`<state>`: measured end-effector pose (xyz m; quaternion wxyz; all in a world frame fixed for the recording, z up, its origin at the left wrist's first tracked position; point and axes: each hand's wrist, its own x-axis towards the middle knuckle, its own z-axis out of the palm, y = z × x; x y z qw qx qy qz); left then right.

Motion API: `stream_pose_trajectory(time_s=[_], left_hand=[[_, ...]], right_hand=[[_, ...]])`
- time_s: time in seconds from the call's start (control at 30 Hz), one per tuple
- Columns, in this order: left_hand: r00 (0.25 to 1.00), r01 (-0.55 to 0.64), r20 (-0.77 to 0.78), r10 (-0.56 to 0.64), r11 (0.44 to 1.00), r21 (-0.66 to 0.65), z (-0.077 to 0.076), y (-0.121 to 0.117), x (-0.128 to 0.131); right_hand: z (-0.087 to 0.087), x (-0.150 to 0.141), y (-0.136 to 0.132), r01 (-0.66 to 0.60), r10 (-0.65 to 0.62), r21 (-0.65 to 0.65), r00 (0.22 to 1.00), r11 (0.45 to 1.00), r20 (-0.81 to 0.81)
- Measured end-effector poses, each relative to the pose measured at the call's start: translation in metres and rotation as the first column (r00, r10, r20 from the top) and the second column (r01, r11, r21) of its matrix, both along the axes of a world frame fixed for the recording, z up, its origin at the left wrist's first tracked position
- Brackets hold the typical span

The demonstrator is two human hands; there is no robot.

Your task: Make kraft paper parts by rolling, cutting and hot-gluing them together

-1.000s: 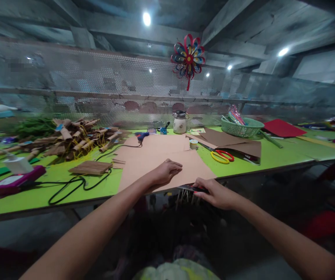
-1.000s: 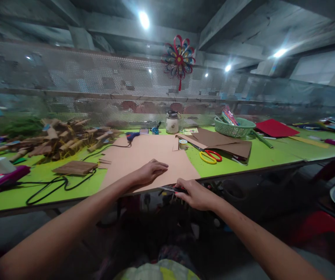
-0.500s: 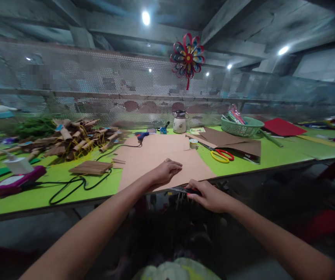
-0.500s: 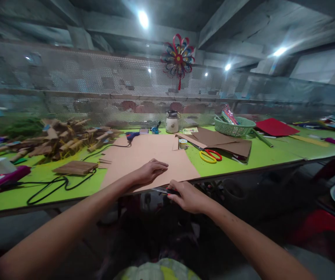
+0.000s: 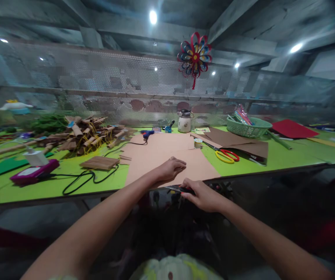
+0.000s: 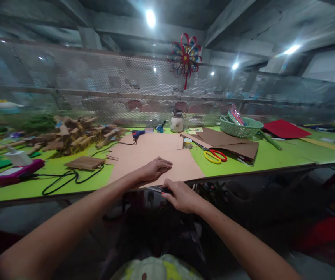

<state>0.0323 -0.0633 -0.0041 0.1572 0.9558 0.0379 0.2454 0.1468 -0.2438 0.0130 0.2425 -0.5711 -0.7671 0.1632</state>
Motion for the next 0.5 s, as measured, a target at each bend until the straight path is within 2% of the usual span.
stream_pose_trajectory(time_s=[0.13, 0.23, 0.37, 0.5], left_hand=[[1.0, 0.002, -0.022, -0.003, 1.0, -0.021, 0.008, -0.002, -0.001], [0.996, 0.007, -0.089, -0.008, 1.0, -0.019, 0.021, -0.001, -0.017], [0.991, -0.052, -0.115, 0.061, 0.995, 0.08, 0.034, 0.006, -0.07], [0.978, -0.139, -0.142, 0.154, 0.984, 0.112, 0.03, 0.013, -0.122]], right_hand=[[0.0, 0.002, 0.001, 0.006, -0.006, -0.023, 1.0, 1.0, 0.006], [0.001, 0.004, 0.002, 0.003, -0.002, -0.038, 1.0, 0.999, 0.008], [0.0, 0.003, 0.002, -0.002, 0.001, -0.041, 1.0, 0.999, -0.031], [-0.006, 0.003, 0.001, -0.007, 0.004, -0.038, 0.997, 0.999, -0.077]])
